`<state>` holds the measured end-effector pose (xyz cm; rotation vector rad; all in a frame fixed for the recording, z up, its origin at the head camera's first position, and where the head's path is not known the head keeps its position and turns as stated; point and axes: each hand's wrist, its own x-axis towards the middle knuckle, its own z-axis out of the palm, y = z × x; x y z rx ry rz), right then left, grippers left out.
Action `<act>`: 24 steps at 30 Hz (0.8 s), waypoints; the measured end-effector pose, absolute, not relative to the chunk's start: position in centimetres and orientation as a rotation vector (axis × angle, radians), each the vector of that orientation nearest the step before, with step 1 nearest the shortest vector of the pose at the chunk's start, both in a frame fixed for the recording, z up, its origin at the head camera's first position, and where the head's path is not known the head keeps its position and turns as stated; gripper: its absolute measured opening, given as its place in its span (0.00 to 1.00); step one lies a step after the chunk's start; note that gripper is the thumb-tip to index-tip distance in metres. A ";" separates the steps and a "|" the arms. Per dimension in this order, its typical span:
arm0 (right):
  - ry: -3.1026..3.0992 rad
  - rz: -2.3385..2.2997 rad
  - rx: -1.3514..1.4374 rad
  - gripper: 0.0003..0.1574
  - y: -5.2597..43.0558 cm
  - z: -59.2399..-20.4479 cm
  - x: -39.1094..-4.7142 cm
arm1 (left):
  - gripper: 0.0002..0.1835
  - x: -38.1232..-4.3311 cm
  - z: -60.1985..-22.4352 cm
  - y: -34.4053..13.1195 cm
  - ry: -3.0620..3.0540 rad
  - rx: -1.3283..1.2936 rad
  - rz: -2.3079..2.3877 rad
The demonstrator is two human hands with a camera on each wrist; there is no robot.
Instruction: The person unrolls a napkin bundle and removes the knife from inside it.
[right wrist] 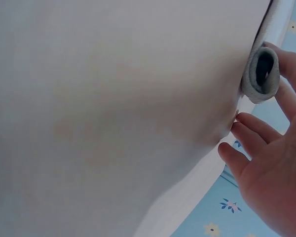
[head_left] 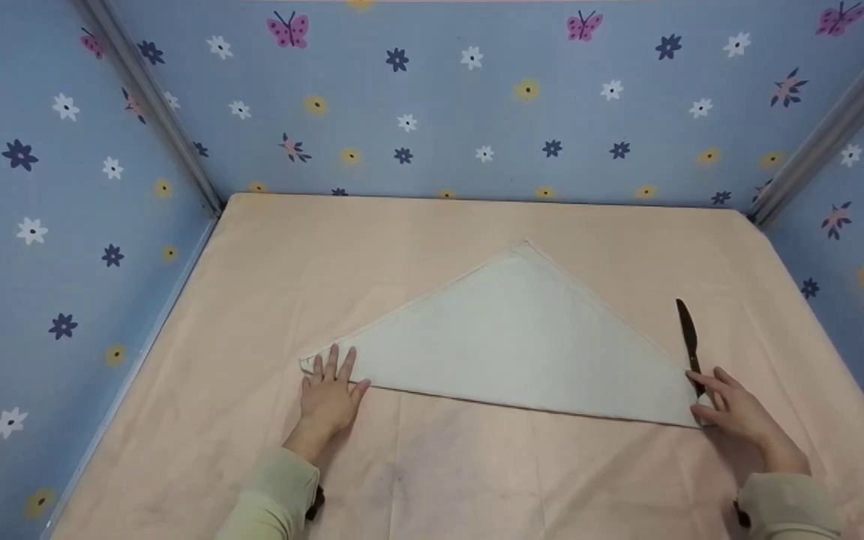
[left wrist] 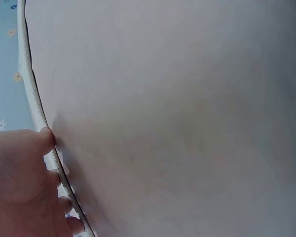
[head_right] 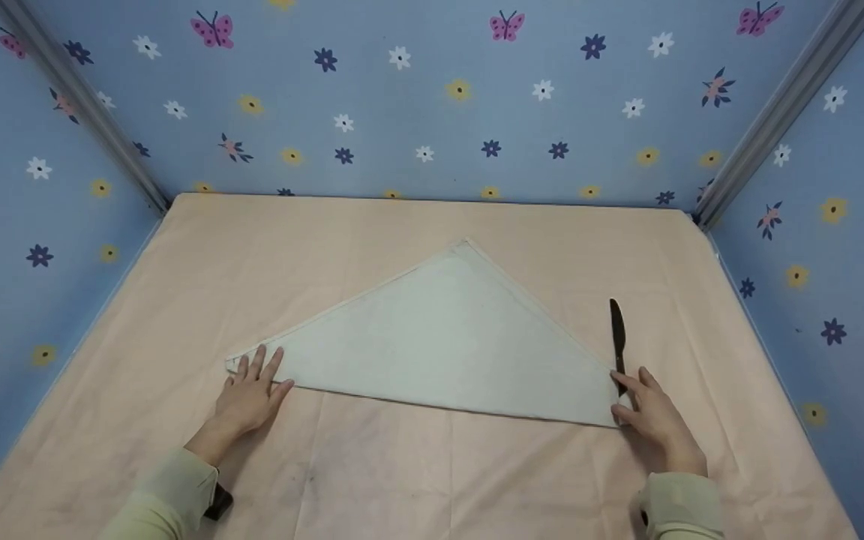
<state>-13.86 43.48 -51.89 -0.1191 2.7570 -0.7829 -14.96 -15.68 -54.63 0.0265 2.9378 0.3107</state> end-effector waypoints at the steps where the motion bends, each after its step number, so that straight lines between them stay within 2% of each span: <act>1: 2.764 -0.784 -0.132 0.40 43.5 -51.9 -13.8 | 0.34 -14.9 -54.6 -15.7 2.938 0.029 0.313; 24: 2.793 -0.770 -0.131 0.36 44.7 -51.5 -13.4 | 0.34 -15.0 -54.7 -15.7 2.931 0.007 0.337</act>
